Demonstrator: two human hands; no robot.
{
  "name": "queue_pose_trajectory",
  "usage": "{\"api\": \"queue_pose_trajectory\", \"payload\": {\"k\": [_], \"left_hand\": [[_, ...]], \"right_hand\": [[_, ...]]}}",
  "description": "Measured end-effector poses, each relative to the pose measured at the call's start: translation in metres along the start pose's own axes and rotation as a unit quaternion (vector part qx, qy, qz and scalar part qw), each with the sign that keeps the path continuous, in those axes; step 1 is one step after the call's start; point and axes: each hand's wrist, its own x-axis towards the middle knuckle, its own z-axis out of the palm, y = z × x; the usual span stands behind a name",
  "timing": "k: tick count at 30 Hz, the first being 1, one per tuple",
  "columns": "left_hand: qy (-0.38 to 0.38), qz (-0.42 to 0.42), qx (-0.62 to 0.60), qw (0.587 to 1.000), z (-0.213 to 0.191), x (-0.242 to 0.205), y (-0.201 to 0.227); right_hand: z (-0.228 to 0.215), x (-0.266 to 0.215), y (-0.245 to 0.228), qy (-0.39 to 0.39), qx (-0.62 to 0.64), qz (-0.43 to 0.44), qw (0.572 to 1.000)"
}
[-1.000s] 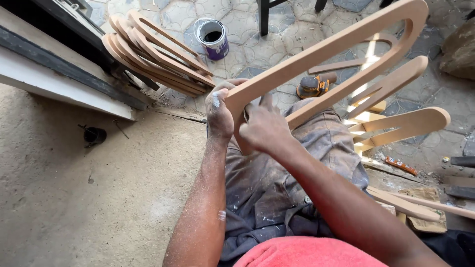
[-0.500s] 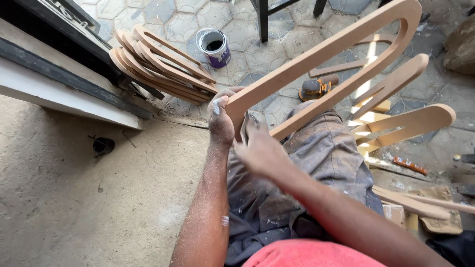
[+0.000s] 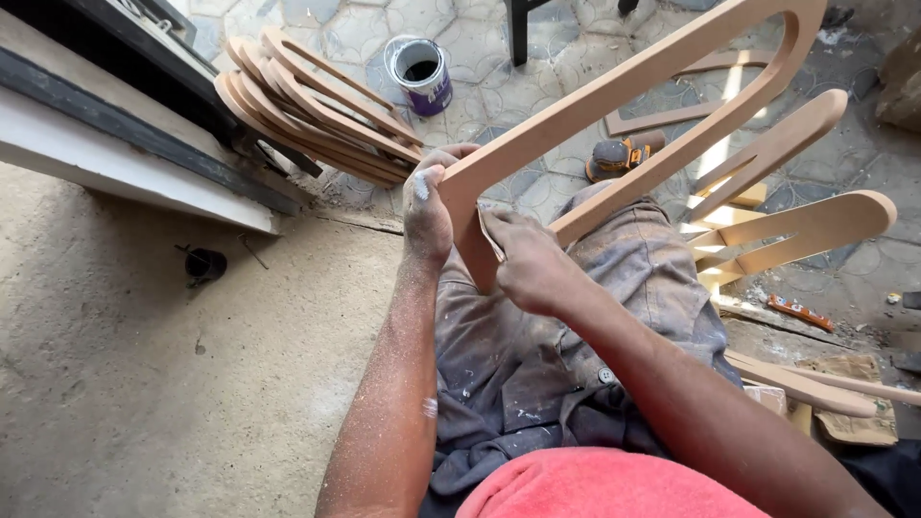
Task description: Sanding curved wooden furniture frame components using sandpaper and an electric orbital sander.
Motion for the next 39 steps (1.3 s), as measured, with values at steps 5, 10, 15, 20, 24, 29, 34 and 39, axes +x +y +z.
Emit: {"api": "queue_pose_trajectory", "payload": {"k": [5,10,15,20,24,29,34,39], "left_hand": [[-0.008,0.016,0.050,0.999,-0.007,-0.004,-0.015],[0.005,0.019,0.052,0.998,-0.006,-0.002,-0.014],[-0.035,0.052,0.133,0.989,-0.009,0.000,0.001],[-0.003,0.028,0.086,0.996,-0.015,-0.002,-0.019],[-0.015,0.016,0.070,0.997,-0.005,-0.007,-0.005],[-0.018,0.024,0.059,0.998,-0.007,-0.006,-0.008],[-0.020,0.027,0.047,0.998,-0.003,-0.011,-0.003],[-0.034,0.004,0.045,0.998,-0.006,-0.015,0.003]], "right_hand": [[0.008,0.026,0.020,-0.024,0.067,0.021,0.997],[0.001,0.018,0.017,-0.034,0.117,-0.003,0.993],[0.028,0.044,0.047,-0.018,0.181,-0.027,0.983],[0.032,0.001,0.029,-0.038,0.167,-0.041,0.984],[0.044,0.021,0.034,0.013,0.221,-0.065,0.973],[0.027,-0.002,0.002,-0.022,0.177,-0.001,0.984],[0.032,-0.006,-0.002,-0.054,0.143,0.042,0.987],[0.027,-0.019,-0.015,-0.035,0.109,0.008,0.993]]}}
